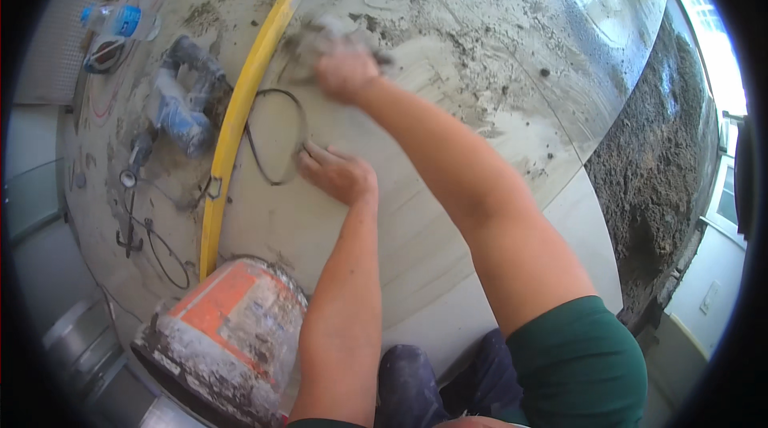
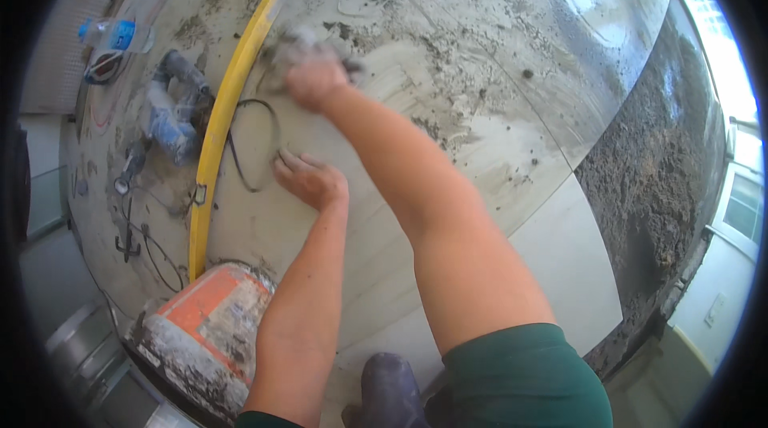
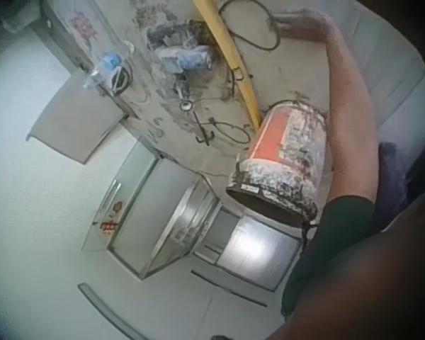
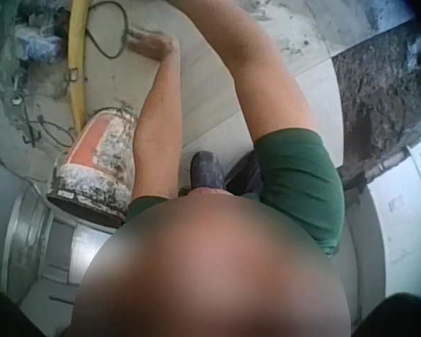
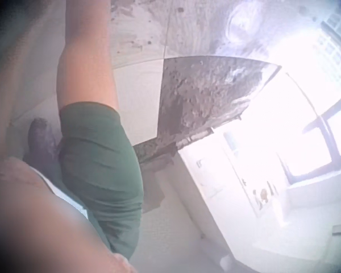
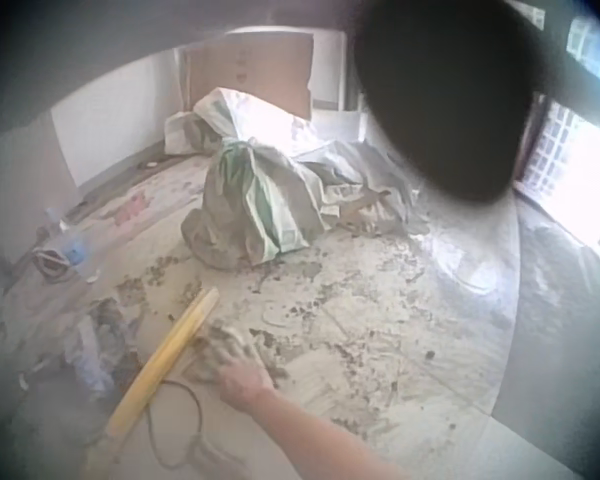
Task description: Laying down floor tiles, adjusting them with a mallet, and cleaning the surface.
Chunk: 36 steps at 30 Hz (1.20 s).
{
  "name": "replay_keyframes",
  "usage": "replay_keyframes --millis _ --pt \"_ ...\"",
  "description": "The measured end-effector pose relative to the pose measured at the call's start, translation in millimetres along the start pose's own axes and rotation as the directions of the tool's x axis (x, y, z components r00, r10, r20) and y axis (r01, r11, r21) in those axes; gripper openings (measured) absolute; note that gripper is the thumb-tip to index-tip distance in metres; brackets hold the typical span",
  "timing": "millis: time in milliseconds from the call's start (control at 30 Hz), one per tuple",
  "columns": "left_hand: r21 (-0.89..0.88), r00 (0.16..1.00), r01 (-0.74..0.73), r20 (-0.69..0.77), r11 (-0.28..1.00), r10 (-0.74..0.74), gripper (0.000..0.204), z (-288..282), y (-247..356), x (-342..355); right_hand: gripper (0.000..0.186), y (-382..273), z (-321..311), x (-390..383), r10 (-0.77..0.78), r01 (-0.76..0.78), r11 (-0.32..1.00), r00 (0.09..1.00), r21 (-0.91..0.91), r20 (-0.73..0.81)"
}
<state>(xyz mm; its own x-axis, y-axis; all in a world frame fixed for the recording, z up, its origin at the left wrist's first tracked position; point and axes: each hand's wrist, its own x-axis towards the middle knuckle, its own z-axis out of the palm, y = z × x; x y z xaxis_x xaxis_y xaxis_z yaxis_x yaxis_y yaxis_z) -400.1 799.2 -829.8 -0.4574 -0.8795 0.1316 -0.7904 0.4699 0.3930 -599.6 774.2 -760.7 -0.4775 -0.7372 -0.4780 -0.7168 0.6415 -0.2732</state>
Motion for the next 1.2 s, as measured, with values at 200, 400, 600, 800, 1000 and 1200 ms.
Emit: replay_keyframes --millis 200,400,600,800,1000,1200 --pt "0.119 0.999 -0.029 0.031 0.993 0.026 0.054 0 23 12 0.05 53 35 1 -0.022 -0.014 0.999 0.777 -0.053 -0.629" --pt "0.125 0.994 -0.057 0.097 0.99 0.045 0.056 -7 29 11 0.047 91 -23 41 0.106 -0.11 0.993 0.773 0.032 -0.625" --pt "0.158 0.993 -0.08 0.103 0.984 0.064 0.055 0 37 13 0.031 159 -69 100 0.26 -0.304 0.953 0.801 0.008 -0.54" --pt "0.212 0.99 -0.107 0.109 0.971 0.085 0.057 -7 32 17 0.045 250 -62 -13 0.478 -0.428 0.855 0.431 0.293 -0.766" --pt "0.169 0.987 -0.148 0.084 0.974 0.135 0.059 10 22 10 0.052 31 25 26 0.022 0.032 0.996 0.788 0.078 -0.615" --pt "0.208 0.989 -0.081 0.141 0.975 0.052 0.061 3 7 12 0.057 127 7 -7 0.284 -0.225 0.959 0.715 0.175 -0.639"
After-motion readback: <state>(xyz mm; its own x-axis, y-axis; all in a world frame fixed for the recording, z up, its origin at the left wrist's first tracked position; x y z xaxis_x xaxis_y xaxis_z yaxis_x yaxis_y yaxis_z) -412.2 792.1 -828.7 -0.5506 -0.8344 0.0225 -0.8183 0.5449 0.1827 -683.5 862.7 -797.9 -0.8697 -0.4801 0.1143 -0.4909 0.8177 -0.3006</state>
